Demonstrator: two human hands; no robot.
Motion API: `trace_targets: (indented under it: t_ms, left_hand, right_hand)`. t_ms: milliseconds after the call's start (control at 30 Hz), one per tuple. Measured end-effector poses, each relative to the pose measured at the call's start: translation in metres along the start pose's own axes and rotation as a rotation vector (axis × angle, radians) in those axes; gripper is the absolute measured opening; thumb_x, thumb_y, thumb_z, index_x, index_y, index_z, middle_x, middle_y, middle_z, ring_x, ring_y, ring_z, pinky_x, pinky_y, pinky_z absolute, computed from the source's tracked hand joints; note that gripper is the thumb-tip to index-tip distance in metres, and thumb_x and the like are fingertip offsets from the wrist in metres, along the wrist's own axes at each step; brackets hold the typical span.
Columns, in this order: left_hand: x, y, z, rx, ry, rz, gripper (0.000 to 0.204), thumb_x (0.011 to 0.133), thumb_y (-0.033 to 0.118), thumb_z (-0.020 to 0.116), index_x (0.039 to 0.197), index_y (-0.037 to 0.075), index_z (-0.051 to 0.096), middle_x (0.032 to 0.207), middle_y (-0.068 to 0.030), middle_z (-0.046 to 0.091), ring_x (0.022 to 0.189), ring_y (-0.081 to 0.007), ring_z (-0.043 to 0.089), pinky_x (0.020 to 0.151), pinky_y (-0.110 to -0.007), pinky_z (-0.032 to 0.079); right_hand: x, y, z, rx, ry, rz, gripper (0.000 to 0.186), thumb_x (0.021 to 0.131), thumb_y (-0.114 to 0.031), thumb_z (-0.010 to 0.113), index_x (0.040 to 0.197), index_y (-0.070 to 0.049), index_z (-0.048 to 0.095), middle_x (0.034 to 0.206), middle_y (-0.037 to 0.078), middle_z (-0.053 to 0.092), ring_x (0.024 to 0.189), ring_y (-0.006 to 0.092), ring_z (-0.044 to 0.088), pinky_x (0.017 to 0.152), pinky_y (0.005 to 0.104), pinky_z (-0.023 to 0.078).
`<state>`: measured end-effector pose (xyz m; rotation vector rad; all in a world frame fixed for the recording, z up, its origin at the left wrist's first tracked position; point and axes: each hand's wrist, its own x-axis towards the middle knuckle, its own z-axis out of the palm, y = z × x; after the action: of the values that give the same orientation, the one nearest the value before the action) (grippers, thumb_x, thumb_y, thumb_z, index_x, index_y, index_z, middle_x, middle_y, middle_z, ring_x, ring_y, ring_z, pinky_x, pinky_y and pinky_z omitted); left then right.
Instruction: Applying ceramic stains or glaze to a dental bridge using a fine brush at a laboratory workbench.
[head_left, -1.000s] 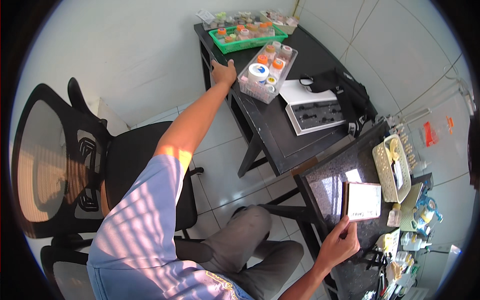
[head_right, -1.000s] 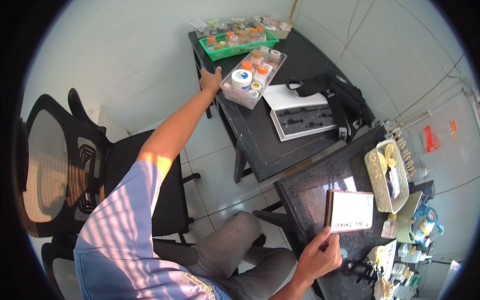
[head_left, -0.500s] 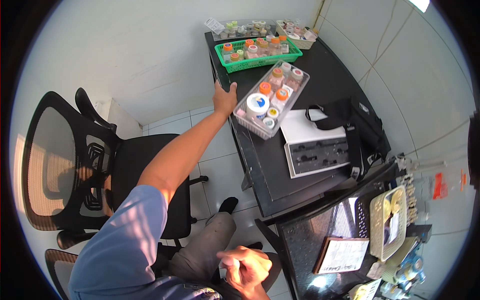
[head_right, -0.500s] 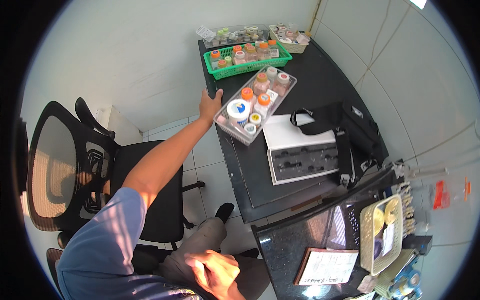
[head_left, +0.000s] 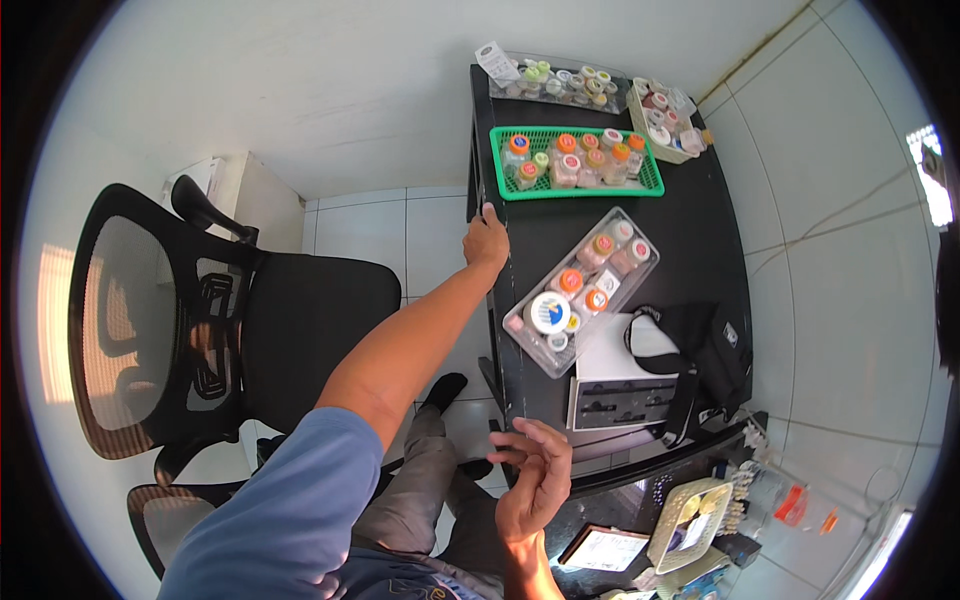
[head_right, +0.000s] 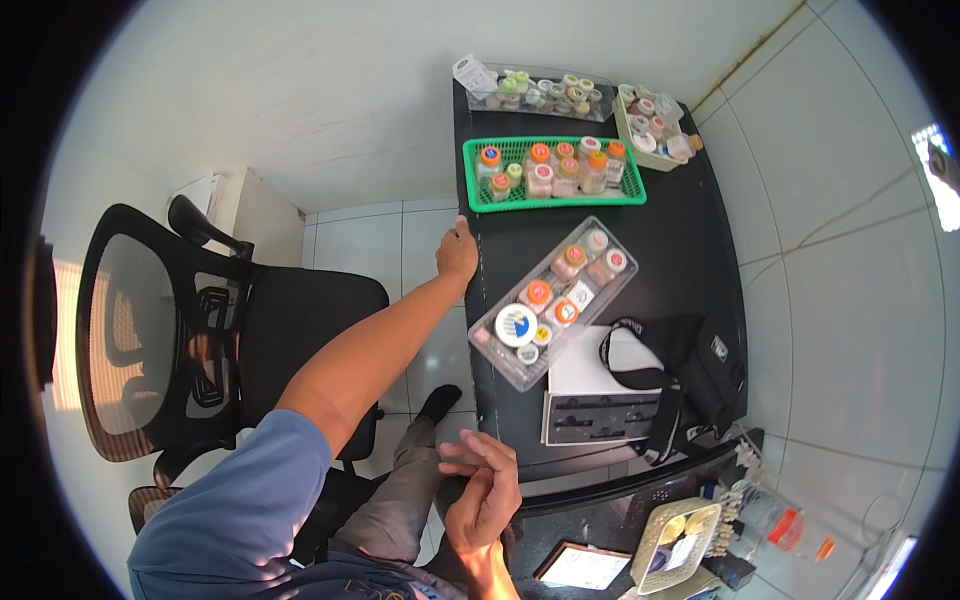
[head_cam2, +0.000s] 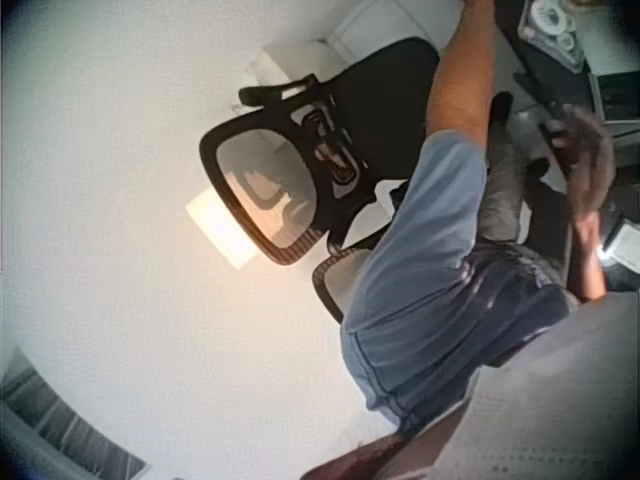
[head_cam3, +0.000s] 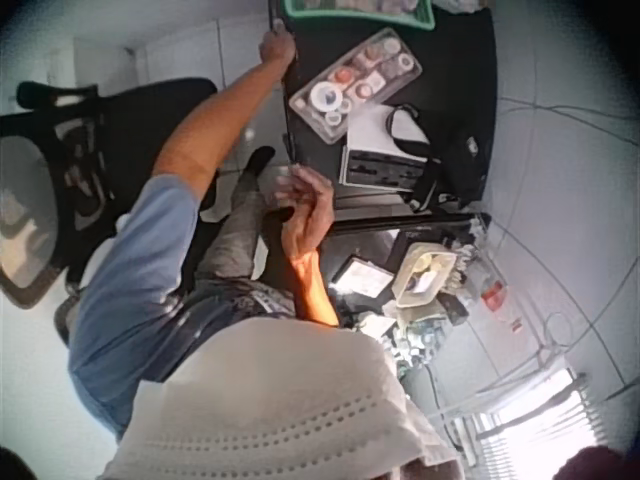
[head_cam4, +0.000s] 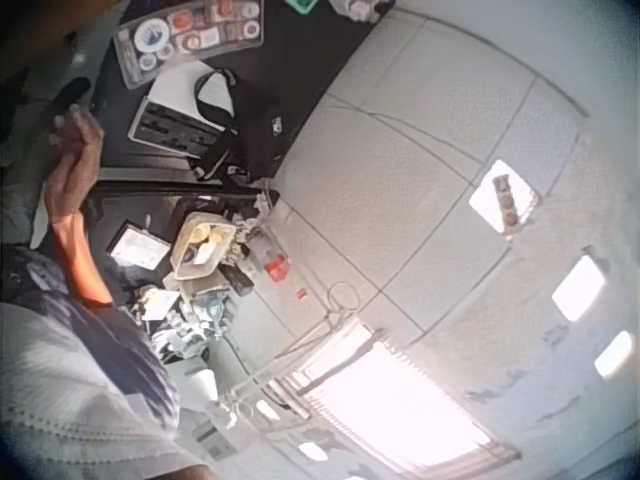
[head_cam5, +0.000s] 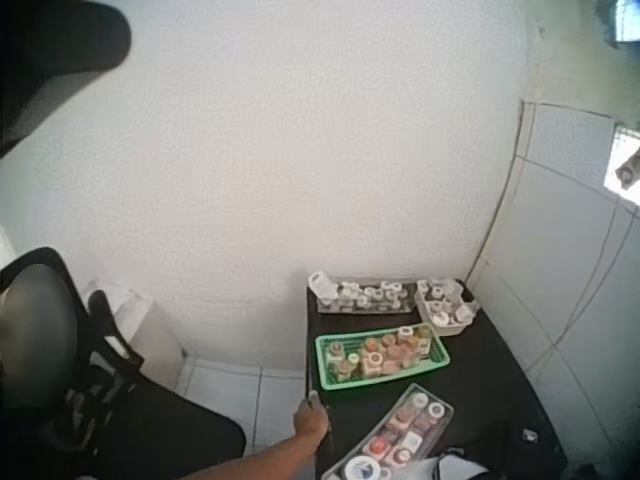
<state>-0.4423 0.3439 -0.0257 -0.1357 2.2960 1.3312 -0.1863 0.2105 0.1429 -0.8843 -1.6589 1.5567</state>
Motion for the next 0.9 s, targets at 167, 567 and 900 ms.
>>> trace_targets:
  t_ms: [167, 567, 900]
  left_hand:
    - [0.026, 0.032, 0.014, 0.011, 0.208, -0.381, 0.076, 0.092, 0.056, 0.020, 0.101, -0.005, 0.064, 0.102, -0.0265, 0.062, 0.102, -0.0405, 0.057, 0.091, -0.046, 0.043]
    - [0.033, 0.059, 0.015, 0.191, 0.189, -0.640, 0.078, 0.092, 0.057, 0.014, 0.096, 0.001, 0.068, 0.101, -0.0217, 0.064, 0.099, -0.0396, 0.058, 0.090, -0.047, 0.044]
    - [0.034, 0.066, 0.015, 0.255, 0.201, -0.560, 0.068, 0.093, 0.049, 0.020, 0.090, 0.000, 0.068, 0.090, -0.0227, 0.065, 0.090, -0.0417, 0.059, 0.083, -0.050, 0.045]
  right_hand:
    - [0.065, -0.007, 0.004, -0.087, -0.087, 0.054, 0.025, 0.088, 0.009, 0.033, 0.104, 0.004, 0.052, 0.102, 0.016, 0.056, 0.080, 0.0178, 0.063, 0.063, 0.0263, 0.055]
    - [0.318, 0.003, -0.023, -0.483, 0.069, -0.074, 0.015, 0.088, 0.005, 0.046, 0.095, 0.003, 0.059, 0.084, 0.009, 0.061, 0.071, 0.0118, 0.062, 0.058, 0.0213, 0.049]
    - [0.509, 0.016, 0.034, -0.528, -0.099, -0.143, 0.014, 0.088, -0.004, 0.053, 0.098, 0.000, 0.062, 0.084, 0.006, 0.065, 0.072, 0.0119, 0.062, 0.061, 0.0252, 0.048]
